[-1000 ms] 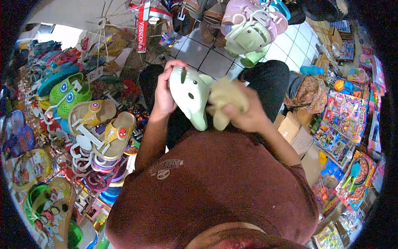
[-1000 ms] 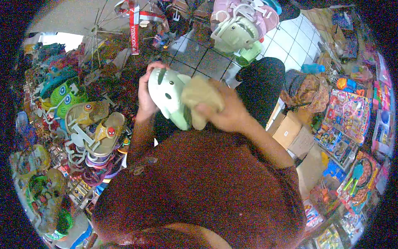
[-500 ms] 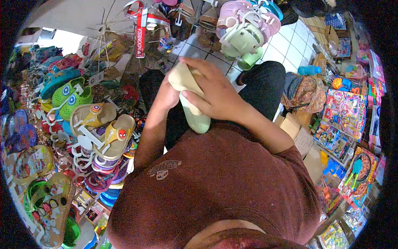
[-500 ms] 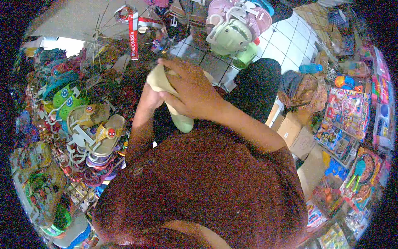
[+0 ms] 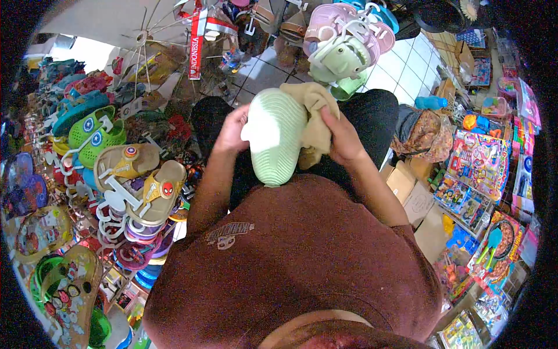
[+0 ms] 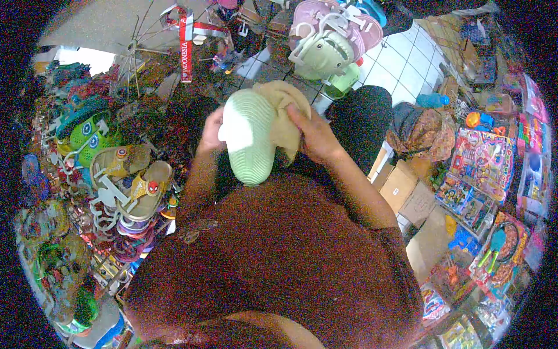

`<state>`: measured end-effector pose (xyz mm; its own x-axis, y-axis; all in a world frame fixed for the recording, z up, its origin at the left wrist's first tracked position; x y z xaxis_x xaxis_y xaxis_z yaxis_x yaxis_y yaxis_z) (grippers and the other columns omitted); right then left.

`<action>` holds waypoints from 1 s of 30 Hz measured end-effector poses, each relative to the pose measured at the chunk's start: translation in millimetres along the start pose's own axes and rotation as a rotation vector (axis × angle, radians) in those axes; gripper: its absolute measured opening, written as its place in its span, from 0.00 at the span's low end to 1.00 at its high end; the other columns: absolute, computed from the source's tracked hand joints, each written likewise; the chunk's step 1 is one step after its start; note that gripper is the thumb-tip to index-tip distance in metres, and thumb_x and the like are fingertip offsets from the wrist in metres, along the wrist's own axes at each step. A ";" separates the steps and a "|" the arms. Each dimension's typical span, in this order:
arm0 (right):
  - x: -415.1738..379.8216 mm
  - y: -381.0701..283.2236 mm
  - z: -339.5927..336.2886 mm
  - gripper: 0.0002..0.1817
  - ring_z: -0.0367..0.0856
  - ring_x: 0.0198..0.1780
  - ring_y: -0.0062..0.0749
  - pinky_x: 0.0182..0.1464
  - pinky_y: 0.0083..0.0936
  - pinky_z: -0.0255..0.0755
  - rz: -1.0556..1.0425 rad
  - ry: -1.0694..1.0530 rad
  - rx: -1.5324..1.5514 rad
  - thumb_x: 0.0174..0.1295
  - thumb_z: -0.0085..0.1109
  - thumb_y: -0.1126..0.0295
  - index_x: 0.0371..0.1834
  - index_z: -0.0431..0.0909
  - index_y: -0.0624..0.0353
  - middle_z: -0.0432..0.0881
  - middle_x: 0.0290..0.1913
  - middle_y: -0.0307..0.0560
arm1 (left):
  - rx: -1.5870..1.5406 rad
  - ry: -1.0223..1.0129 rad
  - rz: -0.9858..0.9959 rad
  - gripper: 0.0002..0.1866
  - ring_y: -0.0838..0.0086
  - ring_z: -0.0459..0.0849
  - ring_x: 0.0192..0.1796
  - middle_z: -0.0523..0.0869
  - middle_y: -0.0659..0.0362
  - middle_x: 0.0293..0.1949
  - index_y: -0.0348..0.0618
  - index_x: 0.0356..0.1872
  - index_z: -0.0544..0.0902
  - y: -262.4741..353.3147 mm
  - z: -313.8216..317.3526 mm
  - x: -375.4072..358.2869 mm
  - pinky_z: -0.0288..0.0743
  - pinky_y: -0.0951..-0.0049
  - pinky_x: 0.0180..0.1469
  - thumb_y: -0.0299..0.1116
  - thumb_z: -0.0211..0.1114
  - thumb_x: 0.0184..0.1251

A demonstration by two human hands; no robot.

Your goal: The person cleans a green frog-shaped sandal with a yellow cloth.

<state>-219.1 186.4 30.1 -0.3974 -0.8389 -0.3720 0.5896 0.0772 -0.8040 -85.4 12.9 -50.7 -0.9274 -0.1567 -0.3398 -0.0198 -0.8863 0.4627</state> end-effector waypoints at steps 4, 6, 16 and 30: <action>1.5 5.3 -5.1 0.31 0.74 0.59 0.38 0.63 0.35 0.67 0.109 0.057 0.439 0.69 0.45 0.47 0.66 0.63 0.57 0.75 0.59 0.48 | -0.247 0.139 -0.076 0.32 0.57 0.81 0.54 0.80 0.46 0.53 0.37 0.61 0.71 -57.8 -43.7 14.7 0.74 0.53 0.59 0.55 0.46 0.70; 4.5 7.9 -14.8 0.32 0.74 0.59 0.40 0.64 0.36 0.66 0.120 0.035 0.587 0.67 0.48 0.46 0.66 0.64 0.57 0.75 0.59 0.48 | -0.235 0.119 -0.061 0.37 0.53 0.79 0.56 0.77 0.46 0.57 0.39 0.64 0.67 -53.9 -11.6 10.1 0.72 0.51 0.60 0.62 0.46 0.67; -2.8 -40.6 -49.2 0.31 0.69 0.65 0.45 0.67 0.47 0.62 -0.219 -0.197 0.774 0.71 0.38 0.48 0.69 0.61 0.57 0.69 0.66 0.52 | -0.308 -0.068 0.179 0.51 0.47 0.70 0.65 0.66 0.46 0.67 0.41 0.70 0.56 -39.0 43.0 -16.2 0.68 0.45 0.63 0.71 0.53 0.55; 22.9 -16.2 7.3 0.30 0.75 0.54 0.29 0.58 0.28 0.70 -0.225 -0.038 -0.089 0.61 0.62 0.60 0.64 0.66 0.60 0.77 0.54 0.45 | 0.473 0.255 0.276 0.23 0.70 0.75 0.58 0.77 0.52 0.56 0.40 0.63 0.68 -31.3 45.4 -49.2 0.68 0.70 0.61 0.44 0.41 0.77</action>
<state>-232.7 162.0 38.0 -0.4839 -0.8599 -0.1623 0.4246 -0.0685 -0.9028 -56.1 68.1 -11.3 -0.8044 -0.5043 -0.3141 -0.0099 -0.5172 0.8558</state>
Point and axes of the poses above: each hand's wrist, its own x-axis towards the middle knuckle, its own z-axis out of the palm, y = z × x, the point moved 3 cm from there along x, towards the middle knuckle
